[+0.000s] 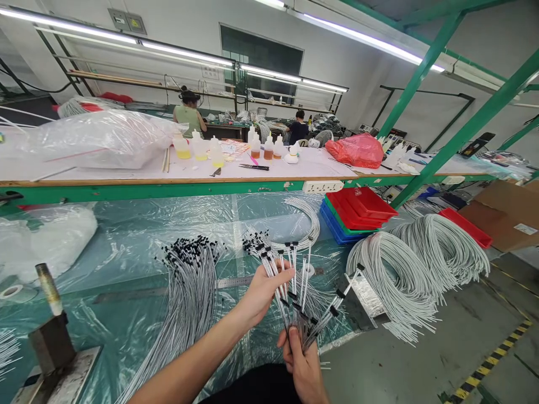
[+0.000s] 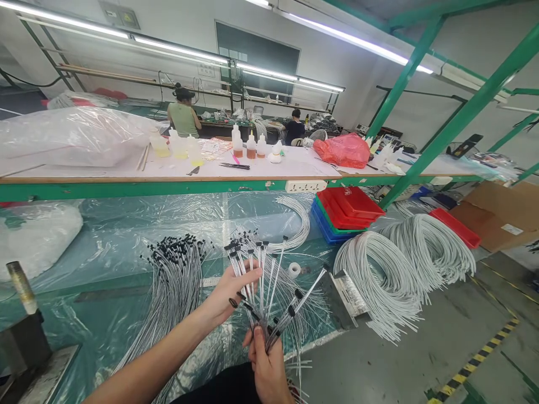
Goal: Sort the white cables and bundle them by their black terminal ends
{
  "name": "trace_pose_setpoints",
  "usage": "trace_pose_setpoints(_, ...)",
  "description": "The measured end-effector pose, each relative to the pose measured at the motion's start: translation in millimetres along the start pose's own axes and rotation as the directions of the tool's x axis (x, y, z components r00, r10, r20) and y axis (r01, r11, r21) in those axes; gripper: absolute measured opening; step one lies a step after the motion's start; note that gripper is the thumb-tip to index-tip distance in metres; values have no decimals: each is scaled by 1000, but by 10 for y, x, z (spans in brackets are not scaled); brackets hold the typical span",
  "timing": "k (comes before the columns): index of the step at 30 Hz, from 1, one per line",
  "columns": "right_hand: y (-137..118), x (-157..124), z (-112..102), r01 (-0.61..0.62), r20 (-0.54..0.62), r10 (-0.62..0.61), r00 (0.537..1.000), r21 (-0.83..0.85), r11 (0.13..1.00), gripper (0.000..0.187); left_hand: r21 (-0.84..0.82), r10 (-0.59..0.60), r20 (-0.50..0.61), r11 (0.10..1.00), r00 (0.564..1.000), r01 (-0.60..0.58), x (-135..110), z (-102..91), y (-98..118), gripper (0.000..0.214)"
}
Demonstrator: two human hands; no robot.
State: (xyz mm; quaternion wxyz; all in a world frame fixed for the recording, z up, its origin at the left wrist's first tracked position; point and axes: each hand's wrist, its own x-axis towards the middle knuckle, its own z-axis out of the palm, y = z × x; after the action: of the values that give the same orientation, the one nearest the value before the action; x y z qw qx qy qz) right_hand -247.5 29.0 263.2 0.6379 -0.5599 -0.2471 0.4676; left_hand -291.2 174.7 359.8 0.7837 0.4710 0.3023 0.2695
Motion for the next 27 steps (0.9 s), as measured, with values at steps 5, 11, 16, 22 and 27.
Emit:
trace_pose_setpoints(5, 3, 13, 6, -4, -5, 4, 1000, -4, 1000, 63, -14, 15, -18, 1000, 1000, -15, -8, 3, 17, 33)
trace_pose_setpoints(11, -8, 26, -2, -31, -28, 30, 999, -17, 999, 64, -43, -80, -147, 996, 986, 74, -38, 5, 55, 36)
trace_pose_setpoints(16, -14, 42, -8, -42, -50, 41, 998, -23, 999, 65, -41, -12, 34, 999, 999, 13, -38, -12, 44, 31)
trace_pose_setpoints(22, -22, 68, -23, -1, -32, -1, 999, -51, 999, 65, -69, 48, 108, 997, 993, -40, -11, -10, 37, 29)
trace_pose_setpoints(27, -8, 94, 8, -8, -37, 6, 999, -51, 999, 65, -91, 3, 39, 996, 999, 1, 16, -10, -5, 41)
